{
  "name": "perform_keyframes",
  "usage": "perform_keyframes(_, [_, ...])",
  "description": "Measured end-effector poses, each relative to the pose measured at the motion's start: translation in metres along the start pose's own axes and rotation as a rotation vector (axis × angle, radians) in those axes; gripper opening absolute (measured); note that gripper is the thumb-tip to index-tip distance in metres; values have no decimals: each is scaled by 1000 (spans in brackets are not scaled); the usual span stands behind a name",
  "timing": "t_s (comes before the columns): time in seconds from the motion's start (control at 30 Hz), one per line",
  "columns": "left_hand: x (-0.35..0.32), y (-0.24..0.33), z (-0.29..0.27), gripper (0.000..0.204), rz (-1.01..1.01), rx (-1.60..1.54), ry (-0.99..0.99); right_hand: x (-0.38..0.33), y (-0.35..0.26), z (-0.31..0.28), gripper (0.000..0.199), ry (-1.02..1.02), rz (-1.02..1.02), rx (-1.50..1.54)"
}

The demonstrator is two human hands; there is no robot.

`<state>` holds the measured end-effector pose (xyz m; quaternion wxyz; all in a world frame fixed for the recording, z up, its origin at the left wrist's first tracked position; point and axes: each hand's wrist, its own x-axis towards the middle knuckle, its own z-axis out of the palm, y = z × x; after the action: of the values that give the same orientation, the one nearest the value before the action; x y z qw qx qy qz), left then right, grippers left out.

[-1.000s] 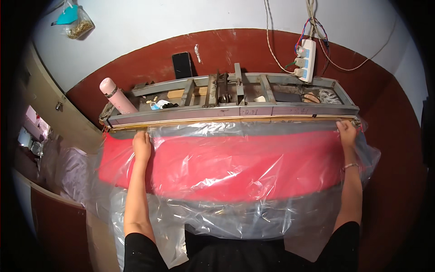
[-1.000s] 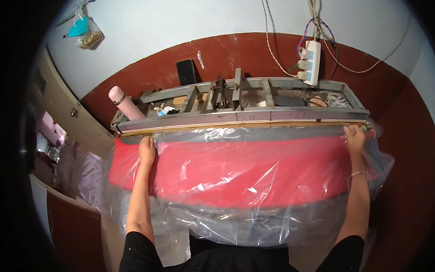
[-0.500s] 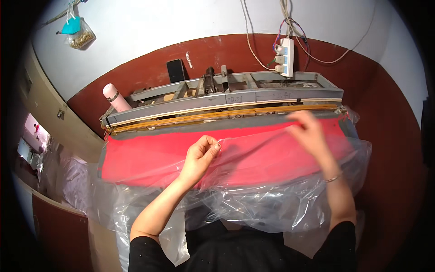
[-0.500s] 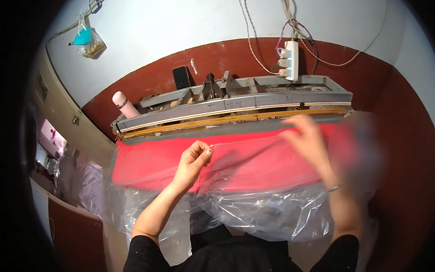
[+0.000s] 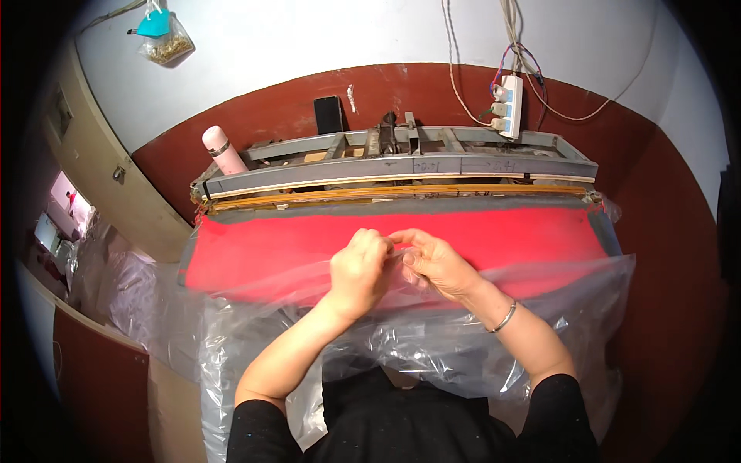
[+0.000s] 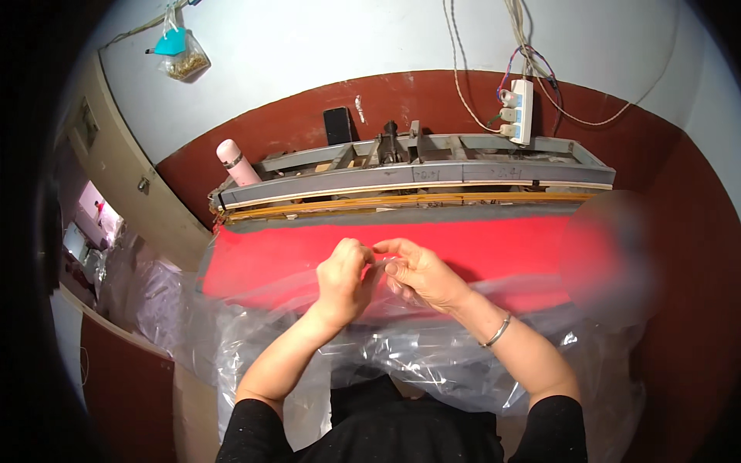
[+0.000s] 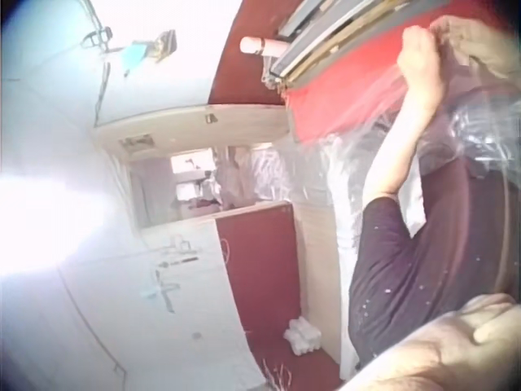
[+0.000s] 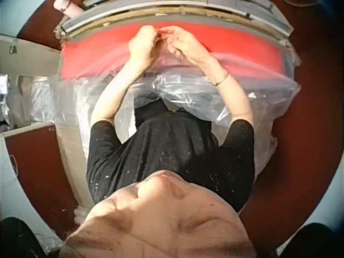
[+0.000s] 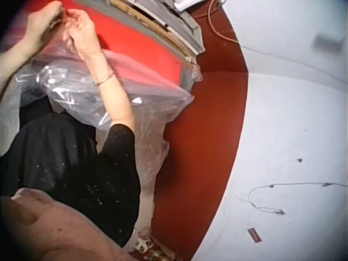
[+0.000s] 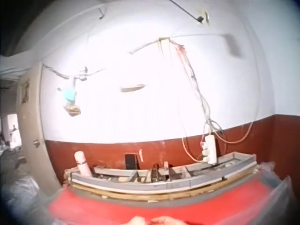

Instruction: The person spreads and seals plastic sheeting on a heat-sealing machine by hand, then picks up a smartphone while holding the plastic in place.

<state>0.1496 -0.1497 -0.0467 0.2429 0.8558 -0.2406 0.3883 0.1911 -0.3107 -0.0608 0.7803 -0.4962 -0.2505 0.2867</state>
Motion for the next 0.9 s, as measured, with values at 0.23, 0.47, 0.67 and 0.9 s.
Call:
perform_keyframes(0.23, [-13,-46,23,71,-300,-224,-17,18,28,-78,16,804,-191,44])
perform_keyframes(0.47, [-134,-259,-93,73,-1050,549,-322,-168,-46,-350,38,1260,-140,-1208])
perform_keyframes(0.67, [-124,-259,-99,67,-1157,607,-432,-279,-58,-414,35,1649,506,-1988])
perform_keyframes(0.9, [18,9,55,30,-759,-1128,-682,-234,-62,-394,37,1617,507,-1896])
